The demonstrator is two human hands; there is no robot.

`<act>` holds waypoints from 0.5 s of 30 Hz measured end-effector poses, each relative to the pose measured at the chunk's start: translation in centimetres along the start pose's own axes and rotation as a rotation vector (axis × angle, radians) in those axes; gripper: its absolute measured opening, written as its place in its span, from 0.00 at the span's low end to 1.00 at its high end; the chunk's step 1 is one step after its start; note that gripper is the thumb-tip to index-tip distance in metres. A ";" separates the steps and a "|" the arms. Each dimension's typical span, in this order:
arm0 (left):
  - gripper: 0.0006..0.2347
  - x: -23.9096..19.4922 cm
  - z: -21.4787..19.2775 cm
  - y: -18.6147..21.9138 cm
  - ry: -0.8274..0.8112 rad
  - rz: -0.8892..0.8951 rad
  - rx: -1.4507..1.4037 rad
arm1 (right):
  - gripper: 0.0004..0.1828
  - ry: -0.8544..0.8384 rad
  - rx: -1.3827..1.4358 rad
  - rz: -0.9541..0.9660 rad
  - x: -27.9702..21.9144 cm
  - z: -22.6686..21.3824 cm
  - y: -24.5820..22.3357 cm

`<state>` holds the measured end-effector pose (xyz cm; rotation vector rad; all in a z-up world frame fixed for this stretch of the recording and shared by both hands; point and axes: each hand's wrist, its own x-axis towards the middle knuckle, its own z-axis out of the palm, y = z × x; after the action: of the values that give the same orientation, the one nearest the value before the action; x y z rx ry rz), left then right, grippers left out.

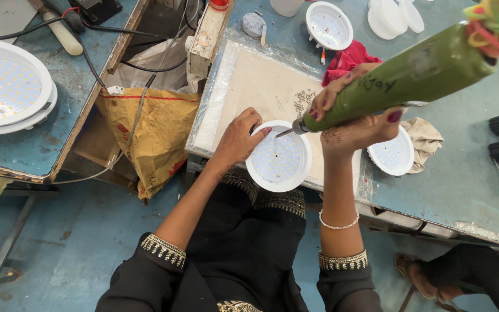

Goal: The person uses a green handheld drill to make holes in white circular LED light modules. They hold each module with one hand and drill with the other, then place the finished module into a stack on the table.

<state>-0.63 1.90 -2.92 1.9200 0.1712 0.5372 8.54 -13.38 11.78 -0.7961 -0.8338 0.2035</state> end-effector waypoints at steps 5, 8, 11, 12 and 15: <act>0.14 0.0 0.0 0.1 -0.003 -0.017 -0.008 | 0.43 -0.005 -0.059 0.009 -0.2 0.3 0.0; 0.14 0.0 0.0 0.2 -0.004 -0.025 -0.004 | 0.43 0.040 -0.001 0.012 0.1 0.2 -0.2; 0.13 0.0 0.0 0.3 0.002 -0.030 -0.003 | 0.43 0.047 0.010 0.007 0.2 0.0 -0.2; 0.13 0.0 0.0 0.2 0.003 -0.028 -0.005 | 0.44 0.035 0.006 0.009 0.1 -0.1 0.0; 0.13 -0.1 0.1 0.2 0.008 -0.025 0.004 | 0.44 -0.010 0.028 0.034 -0.1 -0.3 0.3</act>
<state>-0.70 1.65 -2.76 1.9174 0.2017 0.5278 8.72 -13.37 11.35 -0.7842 -0.8256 0.2486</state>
